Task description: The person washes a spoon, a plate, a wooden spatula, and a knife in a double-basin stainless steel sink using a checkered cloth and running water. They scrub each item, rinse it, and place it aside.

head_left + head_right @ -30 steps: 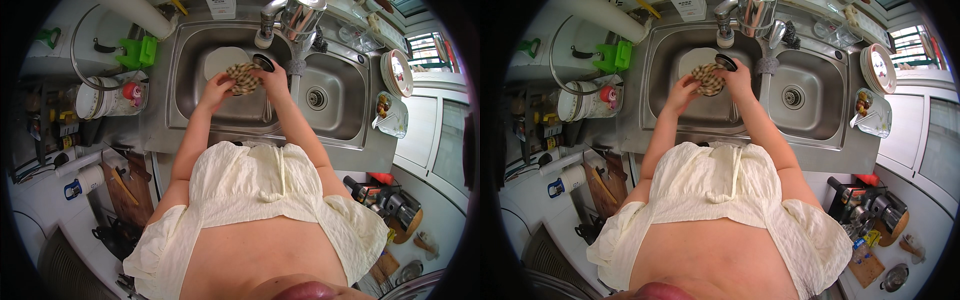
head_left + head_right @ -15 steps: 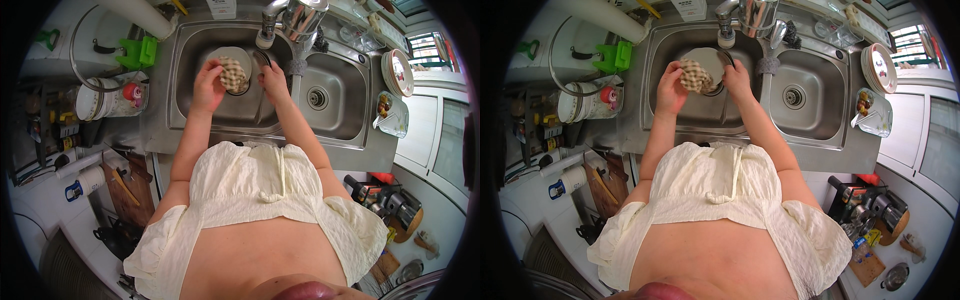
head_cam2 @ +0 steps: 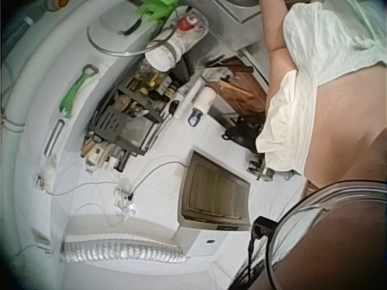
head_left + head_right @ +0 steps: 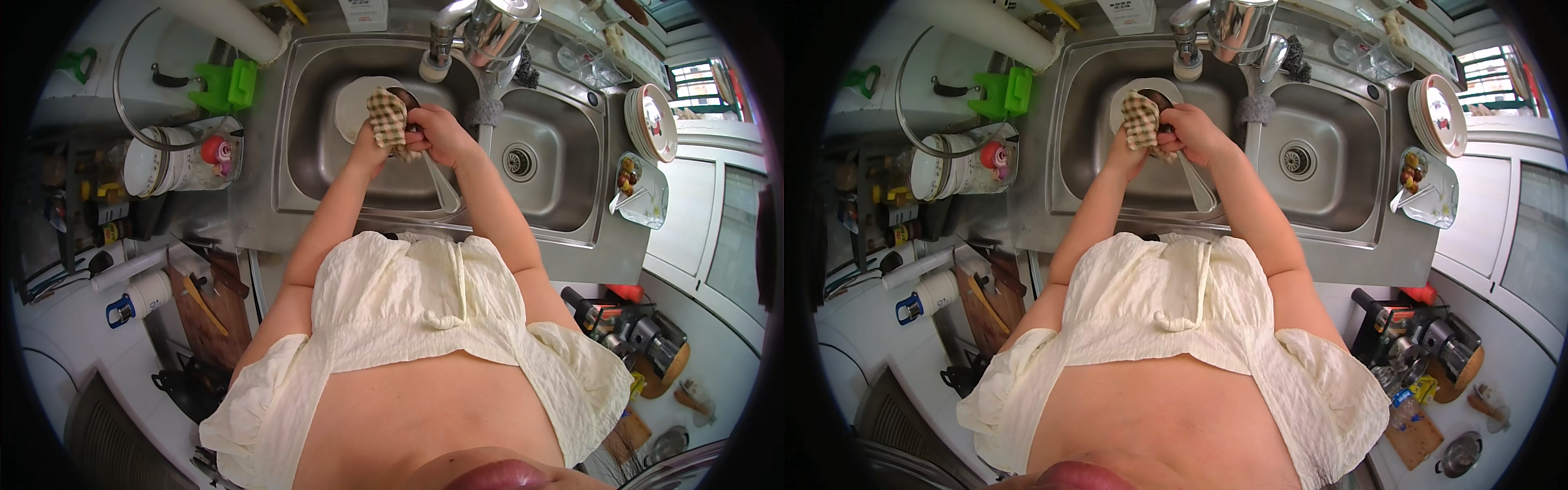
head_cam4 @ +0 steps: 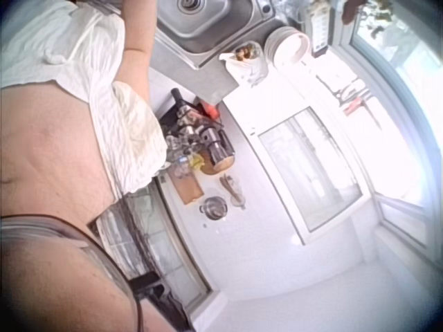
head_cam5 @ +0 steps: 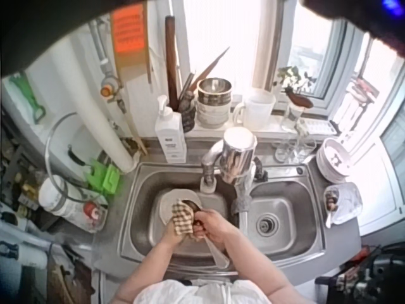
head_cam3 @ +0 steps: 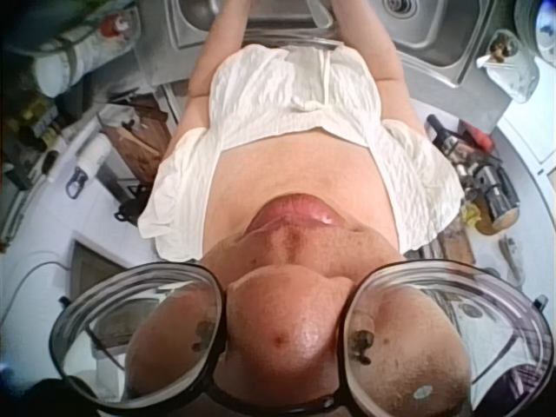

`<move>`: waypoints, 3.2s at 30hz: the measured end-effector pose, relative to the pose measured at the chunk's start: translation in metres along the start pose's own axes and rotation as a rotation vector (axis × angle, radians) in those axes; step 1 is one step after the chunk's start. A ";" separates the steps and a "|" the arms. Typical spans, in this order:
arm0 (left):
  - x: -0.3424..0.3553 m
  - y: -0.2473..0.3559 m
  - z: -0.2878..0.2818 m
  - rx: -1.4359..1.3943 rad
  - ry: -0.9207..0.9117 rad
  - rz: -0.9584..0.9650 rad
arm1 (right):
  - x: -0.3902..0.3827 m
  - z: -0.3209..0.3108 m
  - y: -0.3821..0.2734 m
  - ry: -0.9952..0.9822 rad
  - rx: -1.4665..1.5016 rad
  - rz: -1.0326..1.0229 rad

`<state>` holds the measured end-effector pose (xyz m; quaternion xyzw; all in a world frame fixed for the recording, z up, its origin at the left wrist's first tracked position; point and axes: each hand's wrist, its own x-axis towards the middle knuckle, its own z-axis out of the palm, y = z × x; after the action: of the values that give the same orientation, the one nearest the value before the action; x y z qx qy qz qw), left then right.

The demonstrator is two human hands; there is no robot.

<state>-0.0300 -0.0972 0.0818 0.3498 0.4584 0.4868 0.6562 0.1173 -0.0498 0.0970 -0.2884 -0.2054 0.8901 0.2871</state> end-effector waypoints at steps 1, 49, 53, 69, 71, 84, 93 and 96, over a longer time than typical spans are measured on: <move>0.001 -0.003 -0.001 -0.022 -0.005 -0.014 | 0.000 0.001 -0.002 -0.020 -0.030 0.041; 0.031 0.025 0.011 -0.151 0.584 0.289 | -0.027 0.051 0.023 0.379 -0.871 -0.313; 0.019 0.030 0.025 -0.256 0.364 0.185 | -0.023 0.054 0.026 0.392 -0.767 -0.361; -0.019 0.046 0.002 0.032 0.100 -0.005 | -0.017 0.052 -0.008 0.452 -0.998 -0.594; -0.027 0.046 0.003 0.044 0.056 -0.049 | -0.015 0.056 -0.005 0.523 -1.034 -0.616; -0.071 0.034 -0.046 0.085 -0.320 -0.215 | -0.020 0.072 -0.019 0.685 -1.223 -1.207; -0.033 0.082 -0.016 -0.159 -0.014 0.207 | -0.017 0.071 -0.027 0.527 -1.394 -1.002; -0.012 0.087 -0.003 0.122 0.045 0.339 | -0.012 0.073 -0.020 0.412 -1.487 -0.974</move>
<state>-0.0621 -0.0843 0.1626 0.4502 0.4359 0.5695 0.5320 0.0871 -0.0563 0.1668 -0.4339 -0.7698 0.2393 0.4023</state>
